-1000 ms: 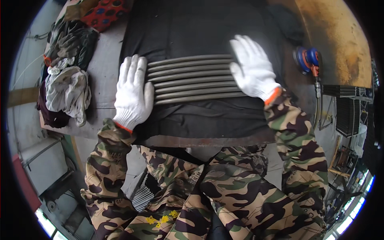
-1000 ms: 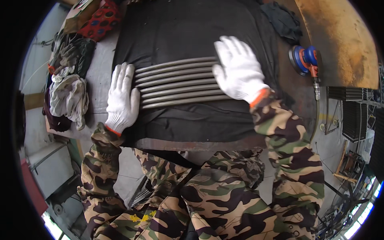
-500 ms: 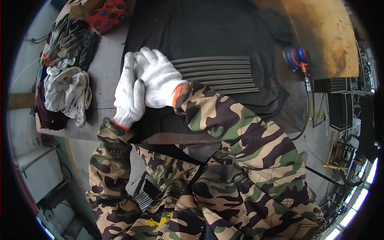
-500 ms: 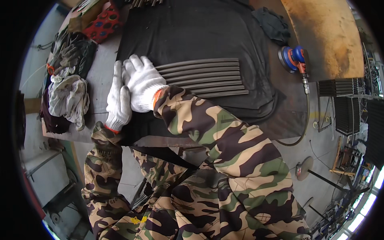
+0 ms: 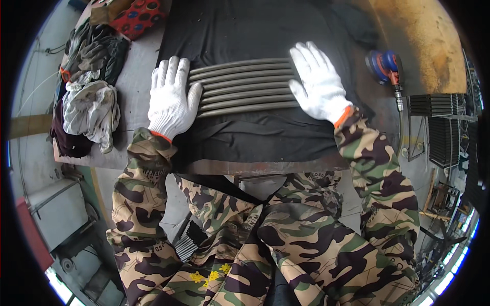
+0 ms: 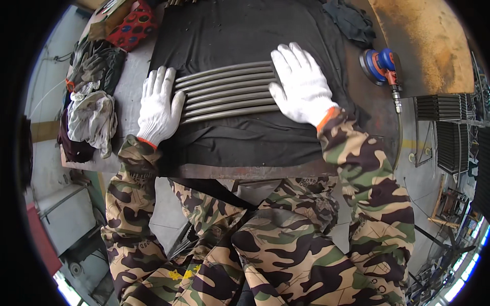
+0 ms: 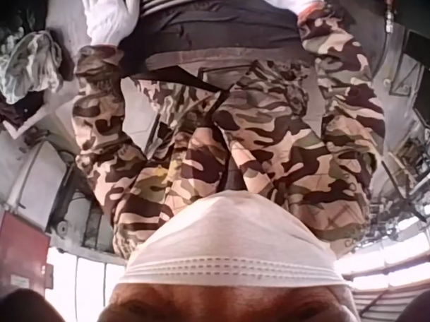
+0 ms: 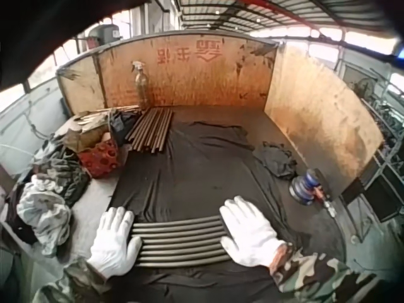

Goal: Using a pneumatic orbital sander to smooth the surface of several parallel metal rods on a workbench.

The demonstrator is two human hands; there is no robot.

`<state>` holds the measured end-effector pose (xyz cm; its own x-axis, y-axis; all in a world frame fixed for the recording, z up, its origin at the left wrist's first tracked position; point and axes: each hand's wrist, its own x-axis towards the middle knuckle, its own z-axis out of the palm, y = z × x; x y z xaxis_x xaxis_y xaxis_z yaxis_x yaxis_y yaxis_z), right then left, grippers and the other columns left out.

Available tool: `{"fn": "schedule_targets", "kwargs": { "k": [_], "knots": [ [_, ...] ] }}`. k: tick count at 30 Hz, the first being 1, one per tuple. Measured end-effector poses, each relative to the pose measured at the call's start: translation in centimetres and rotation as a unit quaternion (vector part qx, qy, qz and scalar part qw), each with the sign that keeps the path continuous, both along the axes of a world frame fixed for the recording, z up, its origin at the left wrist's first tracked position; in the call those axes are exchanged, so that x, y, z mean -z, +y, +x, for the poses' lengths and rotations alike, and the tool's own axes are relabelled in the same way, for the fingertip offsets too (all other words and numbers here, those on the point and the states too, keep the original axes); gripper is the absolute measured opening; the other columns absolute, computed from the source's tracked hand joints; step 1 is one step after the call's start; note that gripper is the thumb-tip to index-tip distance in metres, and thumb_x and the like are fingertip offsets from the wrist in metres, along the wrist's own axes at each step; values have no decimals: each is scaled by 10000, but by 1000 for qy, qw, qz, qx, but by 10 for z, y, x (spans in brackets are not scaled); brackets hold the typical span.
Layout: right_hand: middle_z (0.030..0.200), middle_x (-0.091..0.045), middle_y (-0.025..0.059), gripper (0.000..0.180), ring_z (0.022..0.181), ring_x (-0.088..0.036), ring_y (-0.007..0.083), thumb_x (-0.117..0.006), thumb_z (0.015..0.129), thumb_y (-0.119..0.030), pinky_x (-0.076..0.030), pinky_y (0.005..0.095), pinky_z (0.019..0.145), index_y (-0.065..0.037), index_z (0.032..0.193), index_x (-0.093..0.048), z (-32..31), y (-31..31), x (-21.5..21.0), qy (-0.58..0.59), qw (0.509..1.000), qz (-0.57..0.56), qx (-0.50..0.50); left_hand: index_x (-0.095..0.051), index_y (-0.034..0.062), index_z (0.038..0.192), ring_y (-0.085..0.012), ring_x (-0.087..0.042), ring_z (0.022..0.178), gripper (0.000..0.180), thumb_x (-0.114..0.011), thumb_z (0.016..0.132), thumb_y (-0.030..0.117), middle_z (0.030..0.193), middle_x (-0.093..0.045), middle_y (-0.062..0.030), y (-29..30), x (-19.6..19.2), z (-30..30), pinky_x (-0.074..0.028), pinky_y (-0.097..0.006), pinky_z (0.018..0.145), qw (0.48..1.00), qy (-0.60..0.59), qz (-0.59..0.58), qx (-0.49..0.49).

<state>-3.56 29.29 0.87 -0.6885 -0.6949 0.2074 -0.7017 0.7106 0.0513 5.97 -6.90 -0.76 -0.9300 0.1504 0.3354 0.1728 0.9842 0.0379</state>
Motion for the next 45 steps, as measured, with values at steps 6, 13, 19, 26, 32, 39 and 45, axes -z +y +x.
{"fn": "schedule_targets", "kwargs": {
  "k": [6, 13, 19, 26, 32, 39, 45],
  "knots": [
    [1706, -411, 248, 799, 1614, -326, 422, -564, 1025, -467, -199, 535, 1345, 31, 1635, -426, 65, -93, -6, -75, 996, 12, -57, -567, -45, 1489, -493, -474, 1442, 618, -675, 1004, 322, 1535, -555, -307, 1, 3, -5, -351, -567, 1224, 1000, 22, 17, -5],
    [1757, -352, 218, 824, 1644, -289, 386, -520, 1048, -501, -166, 527, 1354, 13, 1675, -369, 59, -95, -4, -57, 994, 54, -77, -600, -34, 1442, -419, -520, 1387, 585, -674, 989, 329, 1474, -608, -252, 0, 10, -10, -374, -529, 1197, 997, 60, 46, 6],
    [1740, -344, 268, 861, 1631, -293, 443, -547, 1040, -500, -197, 551, 1343, 56, 1666, -345, 50, -47, 10, -23, 999, 9, -29, -560, 3, 1527, -491, -446, 1482, 582, -582, 1074, 367, 1573, -547, -276, 1, 2, -1, -326, -558, 1263, 997, 19, 68, -24],
    [1617, -479, 307, 875, 1595, -313, 469, -643, 982, -533, -201, 570, 1335, 131, 1531, -487, 90, -186, 5, -61, 992, -46, -96, -594, -14, 1491, -467, -520, 1420, 532, -532, 1080, 317, 1497, -624, -267, -15, 32, -15, -350, -537, 1242, 988, 81, 125, 39],
    [1745, -368, 221, 818, 1632, -296, 410, -545, 1037, -524, -178, 547, 1350, 26, 1634, -439, 72, -118, 4, -69, 993, 7, -94, -552, -7, 1540, -511, -452, 1480, 621, -576, 1070, 398, 1557, -565, -289, -16, 14, -1, -306, -568, 1274, 994, 21, 101, 35],
    [1731, -366, 257, 825, 1621, -308, 457, -590, 1031, -444, -214, 554, 1341, 40, 1662, -368, 32, 35, 7, -48, 997, -52, -6, -548, -1, 1540, -530, -444, 1474, 618, -613, 1047, 366, 1564, -553, -291, -12, 7, 0, -344, -578, 1252, 995, 19, 92, 29],
    [1707, -392, 270, 826, 1616, -309, 460, -614, 1017, -428, -224, 560, 1337, 57, 1645, -383, 54, -44, 2, -66, 997, -32, -36, -483, 29, 1599, -522, -390, 1515, 705, -659, 1005, 364, 1624, -486, -282, -11, 3, 7, -324, -572, 1275, 993, -20, 107, 37]
  ]
}}
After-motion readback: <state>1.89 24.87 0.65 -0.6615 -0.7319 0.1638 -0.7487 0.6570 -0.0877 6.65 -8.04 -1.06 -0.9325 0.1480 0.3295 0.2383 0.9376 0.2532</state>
